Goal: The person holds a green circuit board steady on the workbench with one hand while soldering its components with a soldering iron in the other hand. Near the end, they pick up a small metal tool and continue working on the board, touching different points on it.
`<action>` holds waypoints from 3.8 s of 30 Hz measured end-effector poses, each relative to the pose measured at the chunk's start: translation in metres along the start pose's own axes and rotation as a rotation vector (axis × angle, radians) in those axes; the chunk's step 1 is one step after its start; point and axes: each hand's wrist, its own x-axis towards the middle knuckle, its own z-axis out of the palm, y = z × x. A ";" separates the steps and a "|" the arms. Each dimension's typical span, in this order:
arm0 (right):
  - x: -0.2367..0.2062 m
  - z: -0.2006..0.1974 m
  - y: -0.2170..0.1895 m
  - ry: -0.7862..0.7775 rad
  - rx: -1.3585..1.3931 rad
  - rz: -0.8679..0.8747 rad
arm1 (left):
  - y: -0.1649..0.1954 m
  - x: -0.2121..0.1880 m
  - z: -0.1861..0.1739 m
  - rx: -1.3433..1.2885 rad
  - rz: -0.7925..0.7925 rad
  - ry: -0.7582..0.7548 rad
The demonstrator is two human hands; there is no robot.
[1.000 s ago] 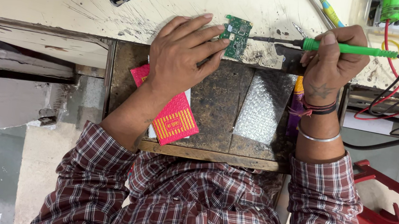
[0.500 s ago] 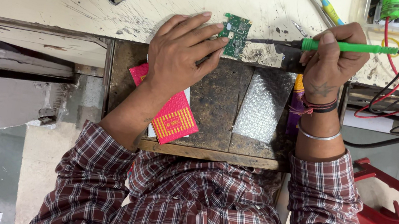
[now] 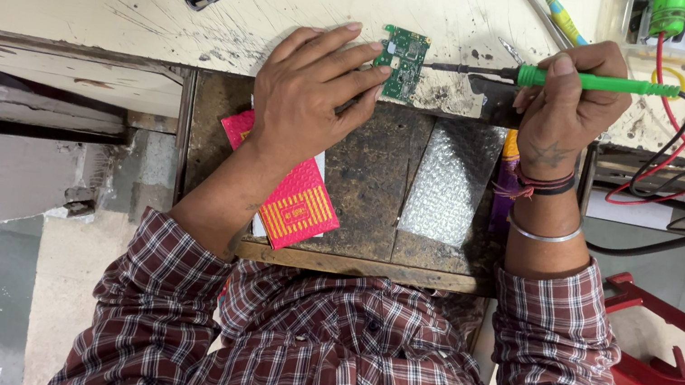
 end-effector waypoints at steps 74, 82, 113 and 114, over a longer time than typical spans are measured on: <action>-0.003 -0.002 -0.002 0.051 0.026 0.019 | 0.008 0.006 -0.008 -0.027 -0.013 0.008; -0.002 -0.001 0.000 0.048 0.032 0.015 | 0.004 0.005 -0.005 -0.003 0.007 0.003; -0.002 0.001 -0.003 0.027 -0.001 -0.002 | 0.003 0.002 -0.002 -0.004 -0.004 0.008; -0.002 0.000 -0.003 0.023 -0.001 -0.005 | 0.003 0.002 -0.001 -0.004 -0.006 0.006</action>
